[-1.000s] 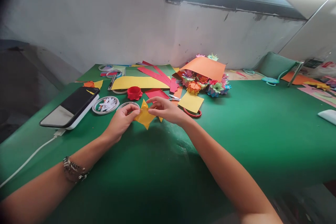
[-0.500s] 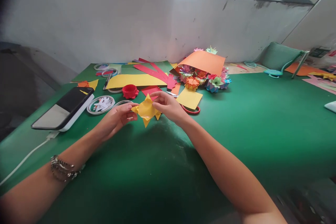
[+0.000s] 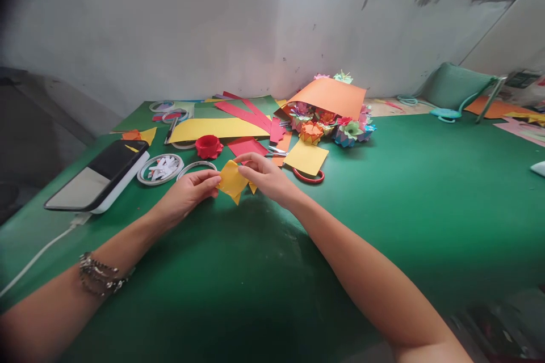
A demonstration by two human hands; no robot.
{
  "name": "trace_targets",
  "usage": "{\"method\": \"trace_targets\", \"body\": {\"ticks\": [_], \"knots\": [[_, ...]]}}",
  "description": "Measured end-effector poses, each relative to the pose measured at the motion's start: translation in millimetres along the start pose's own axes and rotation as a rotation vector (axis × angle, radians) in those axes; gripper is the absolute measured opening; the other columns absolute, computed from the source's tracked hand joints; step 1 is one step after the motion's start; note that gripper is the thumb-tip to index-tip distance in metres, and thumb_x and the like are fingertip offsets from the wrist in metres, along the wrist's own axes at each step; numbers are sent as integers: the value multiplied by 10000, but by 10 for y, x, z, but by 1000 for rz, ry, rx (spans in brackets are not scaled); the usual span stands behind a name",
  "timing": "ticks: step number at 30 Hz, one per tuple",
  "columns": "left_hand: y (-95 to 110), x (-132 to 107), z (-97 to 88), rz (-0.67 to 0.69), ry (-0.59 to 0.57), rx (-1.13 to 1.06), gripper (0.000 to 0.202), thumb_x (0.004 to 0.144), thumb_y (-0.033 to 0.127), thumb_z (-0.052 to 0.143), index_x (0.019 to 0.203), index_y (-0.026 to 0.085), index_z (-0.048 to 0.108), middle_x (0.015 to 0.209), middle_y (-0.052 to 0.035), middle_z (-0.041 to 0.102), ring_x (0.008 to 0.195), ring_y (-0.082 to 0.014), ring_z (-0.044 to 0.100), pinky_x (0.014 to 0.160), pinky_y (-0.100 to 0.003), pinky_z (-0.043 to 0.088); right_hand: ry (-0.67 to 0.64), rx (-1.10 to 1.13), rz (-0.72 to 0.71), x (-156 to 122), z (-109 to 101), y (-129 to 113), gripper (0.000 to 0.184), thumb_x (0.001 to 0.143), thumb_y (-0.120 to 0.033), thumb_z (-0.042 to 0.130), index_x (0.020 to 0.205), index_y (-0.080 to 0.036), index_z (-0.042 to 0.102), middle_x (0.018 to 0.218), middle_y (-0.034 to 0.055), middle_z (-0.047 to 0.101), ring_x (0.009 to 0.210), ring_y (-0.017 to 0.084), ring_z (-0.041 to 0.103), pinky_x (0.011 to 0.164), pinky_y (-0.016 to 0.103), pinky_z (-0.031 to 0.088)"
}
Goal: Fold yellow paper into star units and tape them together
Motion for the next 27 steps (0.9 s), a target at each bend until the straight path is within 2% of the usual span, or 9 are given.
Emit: {"method": "trace_targets", "body": {"ticks": [6,11,17,19,22,24,27], "knots": [[11,2,-40,5,65,34,227,618,363,654,715,159,634,610,26,546,536,-79,454,568,-208,364,50,34,-2,-17,-27,-36,178,822,-308,435,915,-184,523,850,-2,554,762,88,527,649,214,420],[88,-30,0,2,63,125,236,608,368,642,730,166,627,623,11,572,533,-99,458,545,-219,365,20,22,16,-15,-19,-8,248,766,-244,515,1003,-190,469,727,-20,546,663,96,530,556,213,408],[139,-31,-4,49,8,244,302,630,416,609,813,177,623,577,15,568,504,-110,491,509,-216,375,-14,11,43,-11,-20,51,250,752,-198,500,999,-183,459,700,-24,546,626,92,531,533,209,400],[152,-24,-33,86,2,276,328,661,469,563,792,174,621,602,2,582,489,-108,495,518,-224,389,-58,-9,71,-13,-22,74,249,739,-185,512,985,-184,472,685,-29,542,626,89,525,534,204,394],[186,-22,-96,144,33,324,365,711,508,484,758,168,610,632,-12,590,484,-107,497,535,-232,401,-204,-70,103,-25,5,107,236,719,-178,538,952,-177,507,654,-38,524,601,76,492,526,193,378],[205,-26,-125,166,45,379,346,740,483,457,757,170,603,643,-13,590,494,-108,498,528,-228,396,-274,-129,99,-34,21,114,225,725,-201,539,947,-178,520,636,-41,515,577,72,470,511,192,365],[224,-43,-115,218,23,522,263,753,413,480,777,183,605,694,-14,609,537,-114,511,533,-221,391,-277,-294,27,-35,28,91,181,740,-237,535,911,-176,543,656,-25,527,592,81,473,521,203,368]]}}
Point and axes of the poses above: each hand's wrist, its own x-axis towards the middle knuckle, its own z-axis out of the palm, y = z × x, the point moved 5 cm from there along x, towards the middle knuckle
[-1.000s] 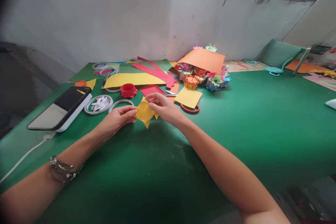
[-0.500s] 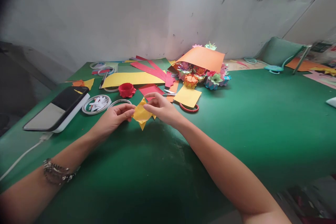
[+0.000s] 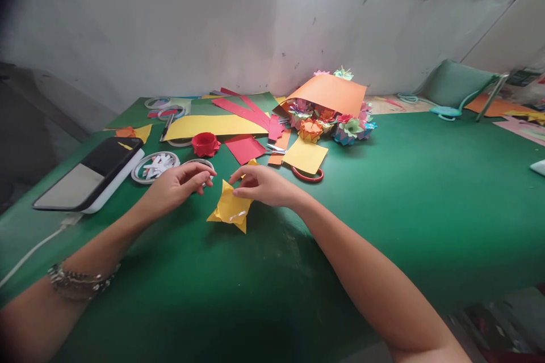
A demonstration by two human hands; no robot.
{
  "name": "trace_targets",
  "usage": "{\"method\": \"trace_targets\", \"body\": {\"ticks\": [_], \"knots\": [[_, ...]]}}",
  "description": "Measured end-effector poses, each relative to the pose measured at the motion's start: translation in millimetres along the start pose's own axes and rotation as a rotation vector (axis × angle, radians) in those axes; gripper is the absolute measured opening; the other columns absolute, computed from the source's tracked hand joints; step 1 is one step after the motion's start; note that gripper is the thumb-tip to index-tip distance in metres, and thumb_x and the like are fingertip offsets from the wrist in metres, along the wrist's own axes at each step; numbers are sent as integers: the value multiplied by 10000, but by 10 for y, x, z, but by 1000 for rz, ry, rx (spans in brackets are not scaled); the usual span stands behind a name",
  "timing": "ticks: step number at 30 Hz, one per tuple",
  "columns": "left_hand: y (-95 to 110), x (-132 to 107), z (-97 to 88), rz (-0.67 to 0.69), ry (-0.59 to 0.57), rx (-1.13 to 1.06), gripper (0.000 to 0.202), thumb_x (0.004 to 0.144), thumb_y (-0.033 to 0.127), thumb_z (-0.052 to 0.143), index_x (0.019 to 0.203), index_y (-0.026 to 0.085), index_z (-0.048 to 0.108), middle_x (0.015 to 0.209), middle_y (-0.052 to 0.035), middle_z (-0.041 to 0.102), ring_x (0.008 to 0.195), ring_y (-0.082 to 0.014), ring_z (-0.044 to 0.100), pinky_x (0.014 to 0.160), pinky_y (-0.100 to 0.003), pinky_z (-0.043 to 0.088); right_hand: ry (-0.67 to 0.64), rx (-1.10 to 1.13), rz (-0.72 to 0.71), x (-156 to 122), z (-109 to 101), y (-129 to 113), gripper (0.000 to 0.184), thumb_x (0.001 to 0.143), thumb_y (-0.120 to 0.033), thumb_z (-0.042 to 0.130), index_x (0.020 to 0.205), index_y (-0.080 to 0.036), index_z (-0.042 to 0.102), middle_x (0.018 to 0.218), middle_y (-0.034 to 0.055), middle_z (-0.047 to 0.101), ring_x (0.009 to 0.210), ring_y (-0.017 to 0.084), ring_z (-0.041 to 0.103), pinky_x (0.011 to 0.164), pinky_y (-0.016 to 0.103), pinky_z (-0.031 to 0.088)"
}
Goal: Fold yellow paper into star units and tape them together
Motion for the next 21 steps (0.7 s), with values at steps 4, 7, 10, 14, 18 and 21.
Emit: {"method": "trace_targets", "body": {"ticks": [4,7,10,14,18,21], "knots": [[52,-28,89,132,-87,168,185,729,353,539,772,196,628,759,-14,633,612,-129,535,556,-216,388,99,-269,-98,12,5,-45,135,737,-191,544,868,-171,570,704,-5,555,649,96,499,595,227,388],[47,-37,157,146,-148,226,172,730,331,533,764,193,628,757,-13,634,608,-129,533,546,-219,381,156,-431,-198,24,43,-71,117,731,-154,546,839,-177,583,678,-12,552,622,93,482,584,222,363],[12,-37,198,87,-208,293,174,732,316,518,774,184,623,785,-20,630,623,-135,529,554,-230,383,143,-512,-241,42,103,-72,80,729,-127,547,782,-163,594,643,-16,552,599,86,469,592,219,340],[-29,-50,223,5,-276,343,178,736,304,504,806,176,606,818,-15,618,621,-127,522,553,-236,381,94,-519,-211,65,144,-61,70,756,-146,537,783,-140,601,649,-2,567,604,88,467,592,214,334],[-35,-59,220,-5,-271,360,164,736,296,505,800,175,594,796,-2,607,607,-115,512,542,-230,372,89,-526,-235,62,136,-79,186,833,-233,450,782,-139,602,711,28,593,651,106,476,593,222,338],[-50,-57,207,-17,-253,372,165,735,311,513,793,180,593,782,2,607,614,-119,511,540,-231,368,118,-510,-218,50,109,-58,118,797,-197,498,788,-145,603,689,15,582,629,95,480,580,209,347]]}}
Point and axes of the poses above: each hand's wrist, its own x-axis towards the middle knuckle, its own z-axis out of the palm, y = z × x, the point moved 5 cm from there along x, towards the middle knuckle
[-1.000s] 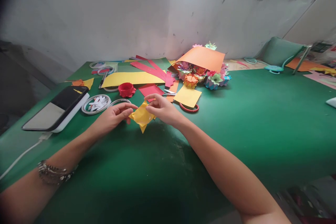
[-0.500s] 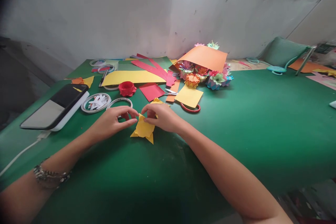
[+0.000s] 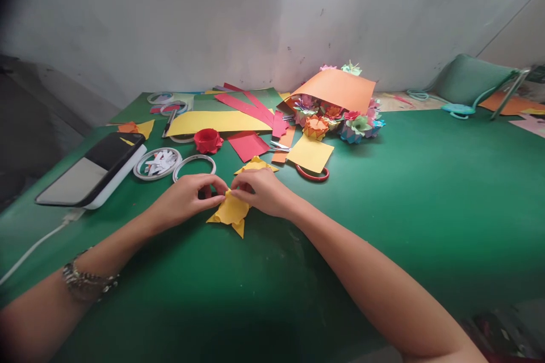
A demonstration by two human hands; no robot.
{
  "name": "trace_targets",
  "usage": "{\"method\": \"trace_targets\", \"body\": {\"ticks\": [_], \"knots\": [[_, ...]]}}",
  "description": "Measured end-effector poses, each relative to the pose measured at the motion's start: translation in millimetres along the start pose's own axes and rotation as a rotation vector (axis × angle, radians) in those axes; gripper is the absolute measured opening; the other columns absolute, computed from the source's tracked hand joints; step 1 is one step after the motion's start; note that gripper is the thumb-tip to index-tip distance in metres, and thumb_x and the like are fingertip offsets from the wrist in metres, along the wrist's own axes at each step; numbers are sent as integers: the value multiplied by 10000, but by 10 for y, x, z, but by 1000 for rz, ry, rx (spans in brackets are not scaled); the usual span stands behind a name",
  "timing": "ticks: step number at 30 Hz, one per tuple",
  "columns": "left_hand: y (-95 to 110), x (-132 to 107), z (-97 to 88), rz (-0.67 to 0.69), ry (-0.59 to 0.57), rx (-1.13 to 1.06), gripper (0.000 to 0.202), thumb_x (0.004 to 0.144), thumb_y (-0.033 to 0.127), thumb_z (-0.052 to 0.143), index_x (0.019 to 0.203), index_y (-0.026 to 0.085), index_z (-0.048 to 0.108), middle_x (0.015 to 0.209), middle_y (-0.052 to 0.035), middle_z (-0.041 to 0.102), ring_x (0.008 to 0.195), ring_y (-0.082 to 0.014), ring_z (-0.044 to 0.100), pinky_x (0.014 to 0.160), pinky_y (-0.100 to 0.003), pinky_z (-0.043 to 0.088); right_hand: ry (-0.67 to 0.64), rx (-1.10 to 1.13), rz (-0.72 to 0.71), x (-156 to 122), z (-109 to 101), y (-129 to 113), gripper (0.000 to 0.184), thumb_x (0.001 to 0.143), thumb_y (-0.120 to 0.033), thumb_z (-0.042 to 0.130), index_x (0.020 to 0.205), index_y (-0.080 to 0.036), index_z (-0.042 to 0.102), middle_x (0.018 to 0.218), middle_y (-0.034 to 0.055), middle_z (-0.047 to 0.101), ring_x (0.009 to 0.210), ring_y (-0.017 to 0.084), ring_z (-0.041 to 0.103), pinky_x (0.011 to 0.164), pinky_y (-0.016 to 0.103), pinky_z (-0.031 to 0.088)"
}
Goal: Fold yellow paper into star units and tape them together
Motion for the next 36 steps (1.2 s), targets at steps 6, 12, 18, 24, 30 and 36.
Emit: {"method": "trace_targets", "body": {"ticks": [6,12,18,24,30,36], "knots": [[-9,-11,16,-3,7,19,155,738,309,517,730,180,604,759,8,612,604,-117,500,539,-232,358,7,48,53,-32,30,34,82,708,-97,560,763,-135,608,644,-6,561,591,74,477,576,198,348],[-3,6,55,14,22,-21,132,737,266,524,715,176,617,730,10,610,596,-110,488,547,-225,357,11,103,130,-28,61,56,93,709,-69,537,723,-128,607,666,2,590,600,73,485,586,203,353],[17,8,64,81,23,-17,118,737,221,537,727,172,643,689,11,583,576,-95,467,544,-211,349,-48,109,131,-26,47,52,89,723,-90,539,730,-123,621,725,25,600,640,88,500,595,208,369],[41,18,65,176,-14,-37,118,746,195,538,732,161,650,708,-2,579,604,-94,487,554,-199,361,-95,103,96,-46,41,14,90,702,-84,564,714,-132,639,788,33,581,670,93,502,640,225,380],[22,12,60,271,-79,-18,169,777,211,502,775,160,663,765,-31,585,658,-108,522,571,-201,386,-76,82,84,-82,51,9,94,719,-122,573,736,-146,662,835,45,584,751,122,520,693,262,375],[14,-59,58,414,-69,41,237,815,200,426,892,180,650,843,-45,594,709,-113,536,620,-213,411,-30,-15,58,-130,22,1,103,771,-190,546,772,-182,649,892,40,579,874,160,522,809,355,300]]}}
Point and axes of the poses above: each hand's wrist, its own x-axis towards the middle knuckle, its own z-axis out of the palm, y = z × x, the point moved 5 cm from there along x, towards the middle knuckle
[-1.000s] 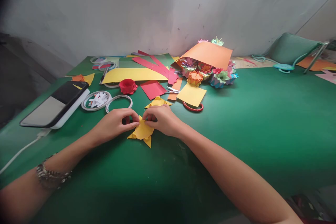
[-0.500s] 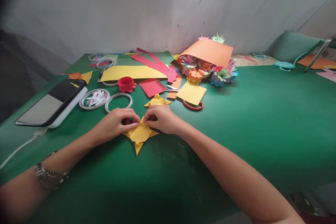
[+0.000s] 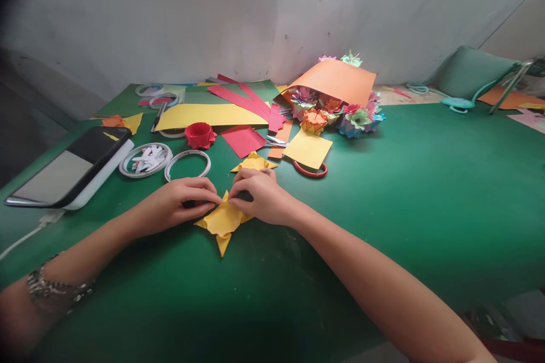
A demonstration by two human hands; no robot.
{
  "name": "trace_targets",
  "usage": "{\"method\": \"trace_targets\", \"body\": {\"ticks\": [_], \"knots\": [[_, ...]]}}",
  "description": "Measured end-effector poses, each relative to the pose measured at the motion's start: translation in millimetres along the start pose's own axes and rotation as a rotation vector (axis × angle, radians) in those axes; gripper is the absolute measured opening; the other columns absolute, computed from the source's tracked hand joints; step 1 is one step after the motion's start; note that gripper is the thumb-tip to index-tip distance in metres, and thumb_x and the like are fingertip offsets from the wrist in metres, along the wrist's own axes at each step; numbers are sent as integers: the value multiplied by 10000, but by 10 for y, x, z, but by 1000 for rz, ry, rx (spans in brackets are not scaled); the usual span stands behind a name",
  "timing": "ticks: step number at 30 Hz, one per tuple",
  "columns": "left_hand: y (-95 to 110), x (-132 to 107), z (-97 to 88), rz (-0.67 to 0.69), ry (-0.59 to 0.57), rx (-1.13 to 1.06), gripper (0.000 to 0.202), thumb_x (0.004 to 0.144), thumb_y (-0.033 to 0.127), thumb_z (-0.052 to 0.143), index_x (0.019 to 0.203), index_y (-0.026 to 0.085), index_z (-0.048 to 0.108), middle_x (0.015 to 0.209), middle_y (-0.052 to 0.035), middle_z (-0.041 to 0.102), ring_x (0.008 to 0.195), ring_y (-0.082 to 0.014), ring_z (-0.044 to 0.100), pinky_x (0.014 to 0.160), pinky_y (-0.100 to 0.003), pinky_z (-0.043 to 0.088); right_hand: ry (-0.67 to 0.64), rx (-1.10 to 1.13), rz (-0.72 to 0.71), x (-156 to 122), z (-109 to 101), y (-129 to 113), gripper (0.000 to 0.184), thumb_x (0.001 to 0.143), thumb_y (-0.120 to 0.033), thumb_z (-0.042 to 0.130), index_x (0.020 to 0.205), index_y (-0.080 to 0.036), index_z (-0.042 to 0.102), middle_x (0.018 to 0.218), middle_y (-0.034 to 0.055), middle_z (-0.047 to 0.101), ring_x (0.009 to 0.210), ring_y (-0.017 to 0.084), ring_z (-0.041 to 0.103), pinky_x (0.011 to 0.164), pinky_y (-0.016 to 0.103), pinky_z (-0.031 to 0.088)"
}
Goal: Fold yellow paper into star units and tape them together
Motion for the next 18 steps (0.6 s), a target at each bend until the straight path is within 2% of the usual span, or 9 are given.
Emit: {"method": "trace_targets", "body": {"ticks": [4,12,18], "knots": [[35,-39,14,30,-29,91,276,831,203,402,1001,211,619,914,-47,592,714,-114,533,621,-220,412,33,-47,-1,-30,-22,23,79,769,-207,556,778,-209,634,918,32,556,949,178,499,870,394,236],[150,-106,50,132,-123,379,306,846,256,392,1094,283,569,1000,-47,569,726,-130,543,661,-260,401,-70,-12,-11,-85,-19,63,110,780,-243,549,747,-213,650,1008,37,572,966,194,509,869,407,236],[244,-123,73,209,-145,566,342,850,215,346,1123,278,542,975,-59,578,756,-162,550,668,-288,397,-131,-39,-65,-182,-57,64,160,809,-267,512,827,-246,670,1116,28,549,1042,201,492,961,449,146]]}}
Point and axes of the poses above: each hand's wrist, its own x-axis towards the middle knuckle, its own z-axis out of the palm, y = z × x, the point moved 5 cm from there along x, towards the middle knuckle
